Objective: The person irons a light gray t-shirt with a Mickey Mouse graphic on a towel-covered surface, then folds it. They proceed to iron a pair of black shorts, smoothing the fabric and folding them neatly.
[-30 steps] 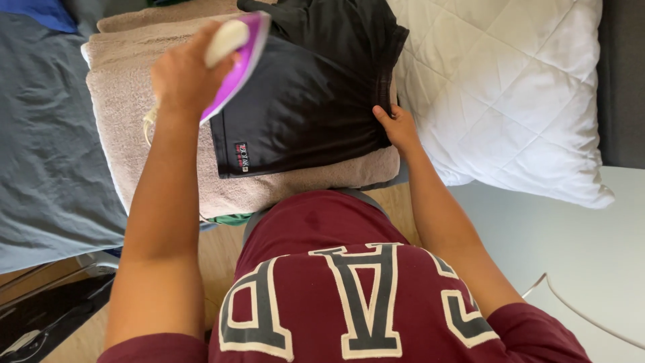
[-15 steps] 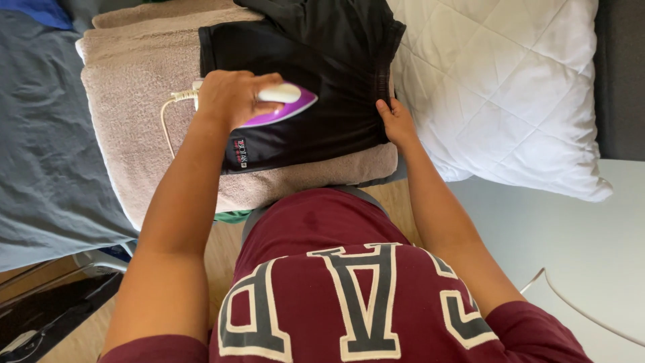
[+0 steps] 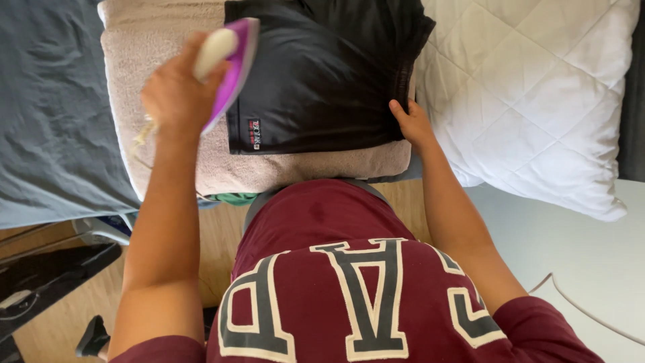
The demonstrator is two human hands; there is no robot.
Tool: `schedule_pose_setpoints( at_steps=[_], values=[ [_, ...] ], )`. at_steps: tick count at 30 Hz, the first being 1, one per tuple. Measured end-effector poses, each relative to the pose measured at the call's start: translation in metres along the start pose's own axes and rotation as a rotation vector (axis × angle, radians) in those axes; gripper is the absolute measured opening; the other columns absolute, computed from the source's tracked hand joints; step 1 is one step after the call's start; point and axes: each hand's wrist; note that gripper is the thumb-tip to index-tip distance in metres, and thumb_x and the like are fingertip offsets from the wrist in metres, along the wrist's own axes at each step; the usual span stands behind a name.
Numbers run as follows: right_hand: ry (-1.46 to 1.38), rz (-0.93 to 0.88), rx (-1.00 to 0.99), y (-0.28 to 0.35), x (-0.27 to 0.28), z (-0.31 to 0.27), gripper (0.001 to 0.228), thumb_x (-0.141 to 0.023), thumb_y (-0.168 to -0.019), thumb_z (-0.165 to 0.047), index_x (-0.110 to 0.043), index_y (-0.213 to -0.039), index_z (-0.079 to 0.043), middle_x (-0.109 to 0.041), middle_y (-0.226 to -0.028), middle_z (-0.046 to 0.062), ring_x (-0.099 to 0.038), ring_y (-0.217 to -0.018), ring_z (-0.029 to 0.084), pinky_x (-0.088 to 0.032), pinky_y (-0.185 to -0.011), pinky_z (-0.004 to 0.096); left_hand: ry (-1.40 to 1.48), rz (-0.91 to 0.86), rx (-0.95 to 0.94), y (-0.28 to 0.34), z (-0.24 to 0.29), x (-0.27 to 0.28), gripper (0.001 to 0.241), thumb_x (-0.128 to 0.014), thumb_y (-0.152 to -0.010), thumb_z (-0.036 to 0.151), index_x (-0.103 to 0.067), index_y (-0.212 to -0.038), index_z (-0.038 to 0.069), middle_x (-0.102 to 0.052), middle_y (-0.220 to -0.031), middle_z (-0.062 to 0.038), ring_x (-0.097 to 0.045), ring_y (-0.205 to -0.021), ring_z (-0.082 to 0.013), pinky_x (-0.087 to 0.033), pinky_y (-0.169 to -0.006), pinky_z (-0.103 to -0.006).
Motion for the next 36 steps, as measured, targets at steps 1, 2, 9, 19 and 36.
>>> schedule_pose_setpoints(
  at_steps=[1, 2, 9, 19, 36],
  values=[
    [0.004, -0.009, 0.001, 0.006, 0.001, -0.003, 0.064, -0.065, -0.102, -0.068, -0.065, -0.131, -0.010, -0.068, -0.126, 0.018, -0.062, -0.121, 0.035, -0.050, -0.097, 0.048, -0.002, -0.003, 0.009, 0.011, 0.014, 0.001, 0.045, -0.071, -0.098, 0.064, -0.056, -0.138, 0.050, -0.076, -0.087, -0.007, -0.077, -0.078, -0.0355, -0.059, -0.063, -0.0507],
    [-0.019, -0.008, 0.002, 0.010, 0.001, -0.009, 0.060, -0.064, -0.104, -0.060, -0.064, -0.133, -0.007, -0.066, -0.127, 0.020, -0.061, -0.122, 0.037, -0.049, -0.098, 0.050, 0.087, -0.048, -0.129, 0.019, 0.027, 0.002, 0.045, -0.071, -0.095, 0.061, -0.056, -0.136, 0.050, -0.075, -0.087, -0.008, -0.076, -0.080, -0.0361, -0.059, -0.066, -0.0529],
    [-0.020, 0.052, 0.087, 0.004, 0.003, 0.003, 0.042, -0.062, -0.109, -0.050, -0.067, -0.121, -0.010, -0.068, -0.110, 0.012, -0.062, -0.108, 0.029, -0.049, -0.090, 0.046, 0.062, -0.072, -0.602, 0.069, 0.084, -0.054, 0.045, -0.064, -0.094, 0.057, -0.058, -0.137, 0.047, -0.070, -0.082, -0.004, -0.074, -0.077, -0.0291, -0.056, -0.071, -0.0428],
    [0.054, 0.138, 0.138, 0.005, -0.006, 0.001, 0.040, -0.059, -0.110, -0.050, -0.066, -0.110, -0.010, -0.067, -0.097, 0.011, -0.064, -0.099, 0.028, -0.050, -0.082, 0.044, -0.087, -0.008, 0.181, 0.082, -0.016, -0.087, 0.050, -0.065, -0.095, 0.072, -0.058, -0.139, 0.049, -0.071, -0.083, -0.006, -0.075, -0.072, -0.0333, -0.058, -0.062, -0.0460],
    [-0.236, 0.173, 0.023, 0.019, -0.012, -0.028, 0.038, -0.062, -0.099, -0.039, -0.068, -0.115, -0.005, -0.068, -0.098, -0.001, -0.057, -0.086, 0.008, -0.047, -0.082, 0.023, 0.000, 0.055, -0.194, -0.001, 0.100, -0.045, 0.049, -0.064, -0.099, 0.063, -0.059, -0.135, 0.031, -0.068, -0.069, -0.008, -0.056, -0.040, -0.0178, -0.039, -0.036, -0.0317]
  ],
)
Point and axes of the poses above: each hand's wrist, its own y-axis away from the middle knuckle, its own x-axis out of the back of the hand, z = x × y
